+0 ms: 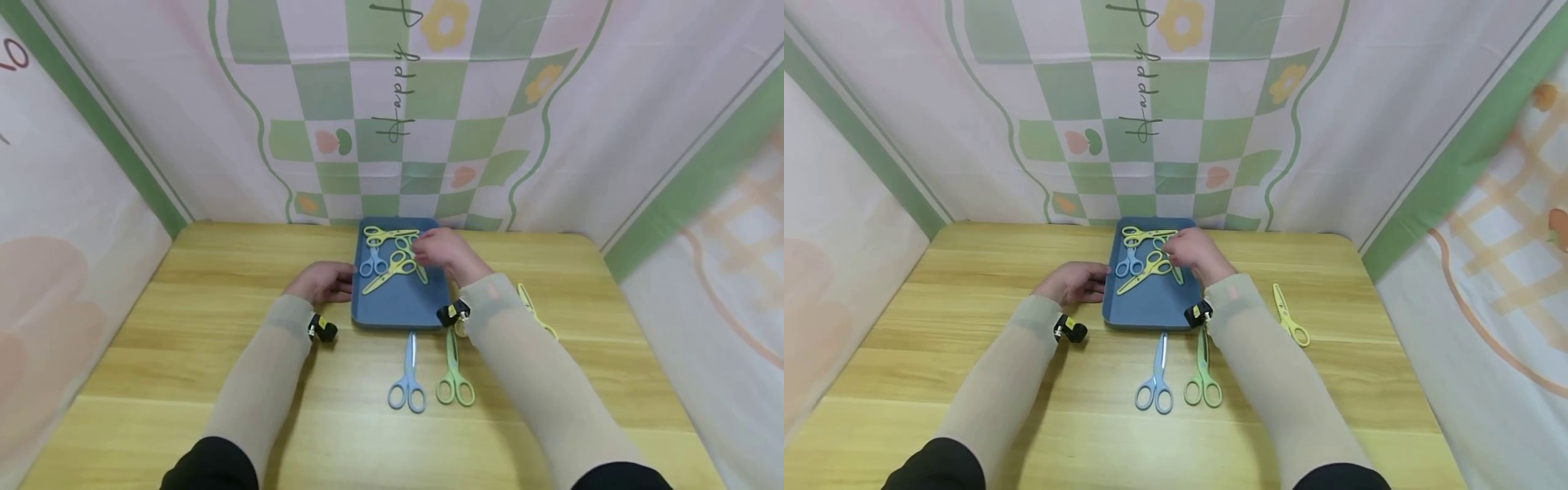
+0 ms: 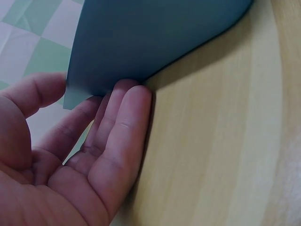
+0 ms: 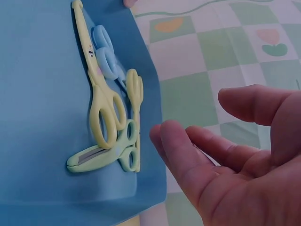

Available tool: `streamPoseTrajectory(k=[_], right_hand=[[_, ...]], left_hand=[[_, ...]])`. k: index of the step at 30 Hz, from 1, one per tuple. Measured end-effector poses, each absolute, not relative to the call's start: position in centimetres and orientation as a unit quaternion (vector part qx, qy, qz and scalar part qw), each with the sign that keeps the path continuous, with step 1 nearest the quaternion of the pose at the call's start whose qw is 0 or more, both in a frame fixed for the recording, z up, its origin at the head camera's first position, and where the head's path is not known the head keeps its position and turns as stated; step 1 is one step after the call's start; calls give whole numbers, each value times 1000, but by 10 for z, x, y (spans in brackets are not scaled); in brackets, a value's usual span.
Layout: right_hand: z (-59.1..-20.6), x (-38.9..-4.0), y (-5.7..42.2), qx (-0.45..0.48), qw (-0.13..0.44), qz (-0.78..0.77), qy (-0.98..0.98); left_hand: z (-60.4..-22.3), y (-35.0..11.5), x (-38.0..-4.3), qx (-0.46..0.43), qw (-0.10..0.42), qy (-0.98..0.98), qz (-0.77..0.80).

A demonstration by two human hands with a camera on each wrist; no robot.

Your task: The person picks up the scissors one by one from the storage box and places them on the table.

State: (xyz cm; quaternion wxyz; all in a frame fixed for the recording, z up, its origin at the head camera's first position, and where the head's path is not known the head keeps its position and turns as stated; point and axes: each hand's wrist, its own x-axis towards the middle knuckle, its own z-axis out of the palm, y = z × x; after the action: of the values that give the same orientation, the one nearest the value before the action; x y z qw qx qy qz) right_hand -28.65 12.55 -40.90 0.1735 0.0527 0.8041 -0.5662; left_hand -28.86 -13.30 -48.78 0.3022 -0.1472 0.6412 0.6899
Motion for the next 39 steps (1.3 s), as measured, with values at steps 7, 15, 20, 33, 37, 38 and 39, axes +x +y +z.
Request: streamPoseTrajectory(k=[7,15,20,33,37,38,39], right_hand=[[-412,-296,123,-4,175,-463,869],[-408,-299,113,-79,165,-318,930],[-410,-303,104,-111,167,-262,944],[-418,-306,95,-181,216,-133,950],[-415,-306,93,-186,222,-108,951],[-414,-305,92,-189,223,-103,951],[-414,-305,91,-186,224,-103,951]], left_hand=[[-488,-133,-289,-148,303,643,688],[-487,-134,-287,-145,305,649,682],[-486,-133,-287,-143,305,649,682],[-485,-132,-286,-143,305,644,687],[-485,-132,-286,-145,304,643,688],[-485,-133,-286,-145,304,644,687],[-485,-133,-286,-145,303,644,687]])
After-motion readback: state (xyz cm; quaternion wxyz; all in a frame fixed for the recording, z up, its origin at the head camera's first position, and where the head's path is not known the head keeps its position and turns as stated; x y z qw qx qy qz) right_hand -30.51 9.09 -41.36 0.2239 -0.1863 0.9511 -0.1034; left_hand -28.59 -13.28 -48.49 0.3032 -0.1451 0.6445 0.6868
